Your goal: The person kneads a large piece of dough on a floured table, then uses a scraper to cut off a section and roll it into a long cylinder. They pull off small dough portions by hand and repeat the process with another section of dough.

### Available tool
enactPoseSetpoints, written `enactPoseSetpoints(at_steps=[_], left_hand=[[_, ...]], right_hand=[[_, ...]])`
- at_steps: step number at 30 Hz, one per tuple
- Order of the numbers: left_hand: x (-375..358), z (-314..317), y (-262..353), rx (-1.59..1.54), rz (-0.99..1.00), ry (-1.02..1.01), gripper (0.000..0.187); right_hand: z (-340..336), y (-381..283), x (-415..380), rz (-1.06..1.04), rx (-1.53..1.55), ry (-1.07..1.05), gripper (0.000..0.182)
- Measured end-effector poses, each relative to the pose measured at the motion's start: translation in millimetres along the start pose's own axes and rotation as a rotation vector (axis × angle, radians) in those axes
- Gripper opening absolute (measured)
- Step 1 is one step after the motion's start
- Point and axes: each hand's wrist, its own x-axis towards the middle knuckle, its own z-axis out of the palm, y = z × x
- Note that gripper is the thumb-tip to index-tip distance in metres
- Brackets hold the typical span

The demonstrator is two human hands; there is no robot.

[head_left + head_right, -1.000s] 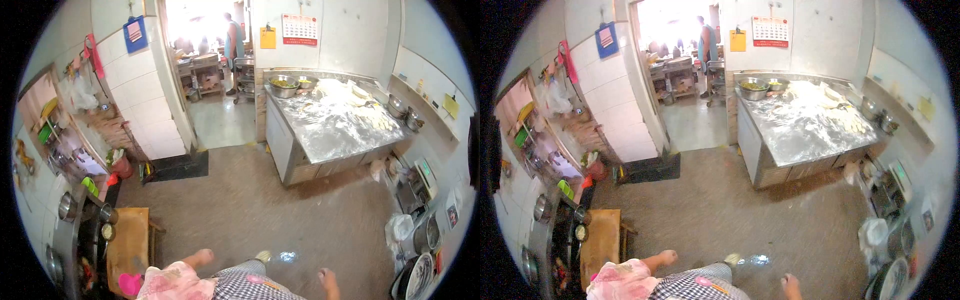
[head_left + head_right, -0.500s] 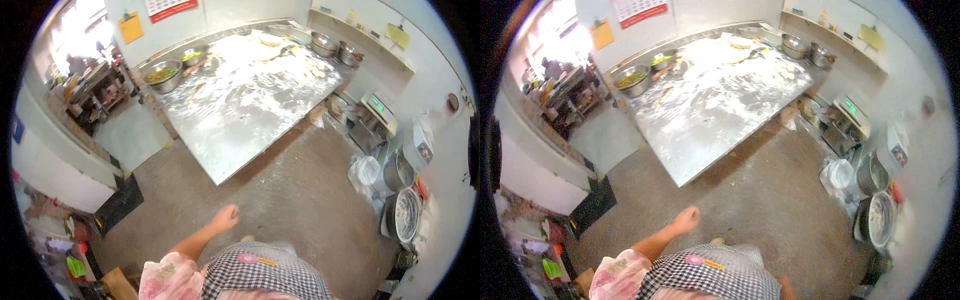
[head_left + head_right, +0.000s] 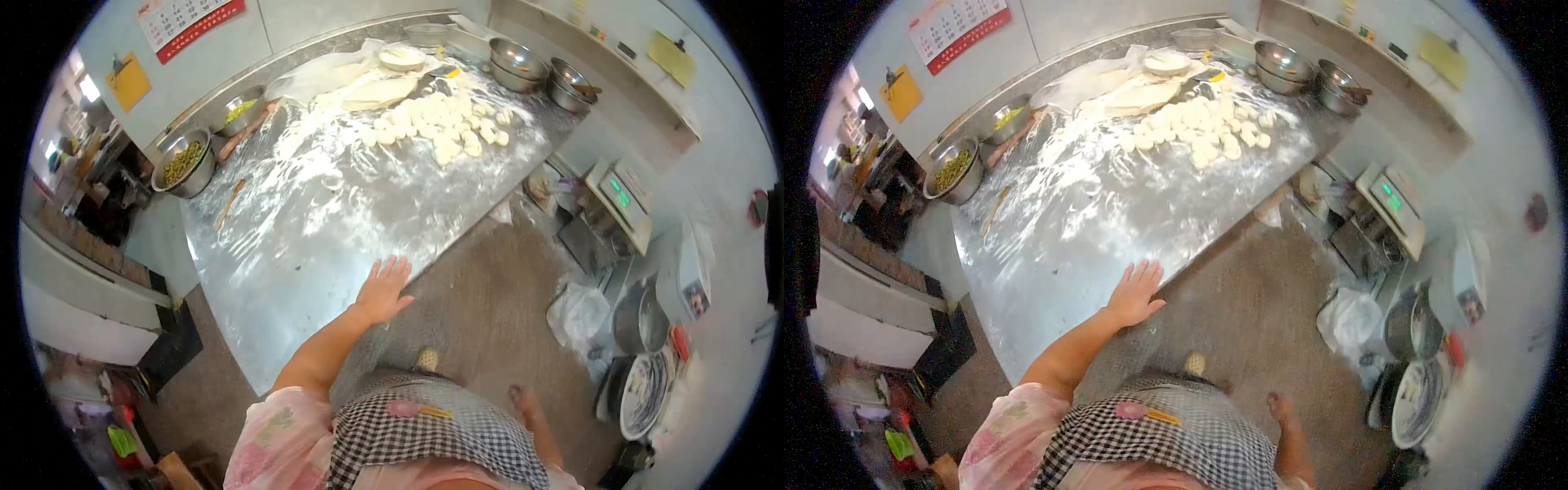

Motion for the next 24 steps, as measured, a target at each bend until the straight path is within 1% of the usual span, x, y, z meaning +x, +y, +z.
enactPoseSetpoints(at_steps=[1,2,4,7,8,9,11,13,14,16,17,20,22,24], left_hand=[[18,5,-7,0.002,-0.012,0.016,0.071],[32,5,-14,0.004,-0.029,0.03,0.072],[55,4,-23,-0.02,-0.065,0.018,0.072],[88,-13,-41,-0.042,-0.168,-0.027,0.071],[102,-18,-49,-0.048,-0.201,-0.049,0.071],[116,-19,-59,-0.024,-0.255,-0.02,0.07],[141,-14,-81,0.014,-0.342,0.031,0.07],[169,-6,-111,0.018,-0.453,0.144,0.069],[186,-5,-125,0.014,-0.511,0.205,0.069],[220,-13,-152,0.012,-0.682,0.236,0.068],[233,-15,-163,0.009,-0.77,0.24,0.068],[272,-15,-195,0.016,-0.969,0.315,0.067],[289,-20,-201,0.002,-1.046,0.356,0.065],[300,-20,-204,0.005,-1.118,0.364,0.065]], right_hand=[[-26,-9,38,-0.034,-0.002,0.051,0.028],[-57,-33,74,-0.073,-0.005,0.097,0.029],[-111,-83,118,-0.194,0.022,0.153,0.03],[-159,-135,184,-0.493,0.058,0.125,0.03],[-171,-152,202,-0.534,0.057,0.116,0.029],[-181,-166,215,-0.57,0.059,0.109,0.028],[-194,-186,231,-0.612,0.064,0.072,0.028],[-215,-208,253,-0.65,0.062,0.033,0.028],[-226,-213,267,-0.629,0.071,0.027,0.028],[-248,-224,293,-0.588,0.091,0.007,0.029],[-267,-240,297,-0.569,0.057,-0.004,0.028],[-325,-276,344,-0.663,-0.053,0.024,0.03],[-362,-310,383,-0.684,0.048,0.002,0.033],[-394,-362,425,-0.691,0.057,-0.023,0.034]])
